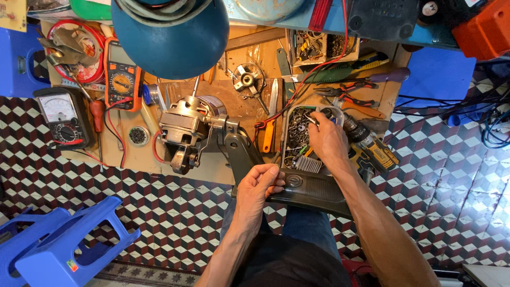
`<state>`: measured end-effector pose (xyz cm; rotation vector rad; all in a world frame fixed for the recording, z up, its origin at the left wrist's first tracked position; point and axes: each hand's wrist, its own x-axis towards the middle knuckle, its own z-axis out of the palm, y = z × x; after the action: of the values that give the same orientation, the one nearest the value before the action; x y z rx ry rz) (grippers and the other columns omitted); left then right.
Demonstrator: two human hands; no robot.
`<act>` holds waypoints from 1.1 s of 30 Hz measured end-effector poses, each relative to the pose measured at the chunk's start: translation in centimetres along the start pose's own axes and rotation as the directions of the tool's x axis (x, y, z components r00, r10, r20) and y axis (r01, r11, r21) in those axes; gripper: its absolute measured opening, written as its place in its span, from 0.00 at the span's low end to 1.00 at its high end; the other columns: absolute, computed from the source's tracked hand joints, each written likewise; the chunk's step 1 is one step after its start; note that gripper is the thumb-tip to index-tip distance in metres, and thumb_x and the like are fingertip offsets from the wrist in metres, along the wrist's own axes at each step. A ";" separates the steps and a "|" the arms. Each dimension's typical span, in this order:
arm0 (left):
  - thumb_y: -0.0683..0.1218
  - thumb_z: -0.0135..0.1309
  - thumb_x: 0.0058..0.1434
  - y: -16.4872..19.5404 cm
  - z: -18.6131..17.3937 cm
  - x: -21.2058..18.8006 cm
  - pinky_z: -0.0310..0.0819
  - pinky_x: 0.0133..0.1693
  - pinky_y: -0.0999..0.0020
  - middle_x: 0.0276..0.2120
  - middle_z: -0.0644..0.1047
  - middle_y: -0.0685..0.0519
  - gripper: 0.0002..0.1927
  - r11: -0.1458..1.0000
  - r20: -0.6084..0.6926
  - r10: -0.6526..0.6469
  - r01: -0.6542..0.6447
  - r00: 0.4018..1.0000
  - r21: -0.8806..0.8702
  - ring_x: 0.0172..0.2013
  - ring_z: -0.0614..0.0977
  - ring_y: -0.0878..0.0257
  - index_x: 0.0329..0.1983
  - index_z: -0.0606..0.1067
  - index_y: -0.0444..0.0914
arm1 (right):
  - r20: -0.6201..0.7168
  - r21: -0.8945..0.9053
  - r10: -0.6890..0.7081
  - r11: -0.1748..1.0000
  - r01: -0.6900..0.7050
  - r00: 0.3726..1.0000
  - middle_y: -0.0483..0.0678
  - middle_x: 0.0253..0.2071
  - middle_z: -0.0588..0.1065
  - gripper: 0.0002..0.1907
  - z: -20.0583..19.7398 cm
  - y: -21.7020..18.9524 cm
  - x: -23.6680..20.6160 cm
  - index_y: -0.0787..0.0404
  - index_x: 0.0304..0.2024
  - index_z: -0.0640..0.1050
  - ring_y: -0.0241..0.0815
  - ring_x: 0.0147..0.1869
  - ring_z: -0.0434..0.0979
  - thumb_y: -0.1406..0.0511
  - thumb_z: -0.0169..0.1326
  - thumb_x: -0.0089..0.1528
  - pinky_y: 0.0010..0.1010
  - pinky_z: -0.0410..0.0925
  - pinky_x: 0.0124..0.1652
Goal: The person works on a small electric motor or generator mounted in a bench vise. They use pliers to adjust internal components, select screws and parts from a container, and use a cordless drill to tighten screws. The person also applies liquid from a bottle to the assembly and connects wires to a power source before moving the unit to a stool.
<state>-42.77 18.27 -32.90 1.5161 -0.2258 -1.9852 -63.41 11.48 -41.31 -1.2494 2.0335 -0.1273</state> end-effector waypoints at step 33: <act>0.50 0.58 0.65 0.0 -1.1 -0.3 0.78 0.44 0.73 0.37 0.82 0.52 0.15 1.000 0.035 0.002 -0.002 0.999 0.021 0.39 0.81 0.68 0.47 0.78 0.35 | 0.029 -0.083 -0.242 0.966 0.243 0.970 0.58 0.25 0.78 0.16 3.1 0.7 2.0 0.57 0.54 0.79 0.58 0.30 0.81 0.62 0.55 0.64 0.47 0.71 0.36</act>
<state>-41.74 18.70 -33.00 1.4944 -0.2641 -2.0153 -62.50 11.15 -44.94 -1.5462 1.8805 -0.1438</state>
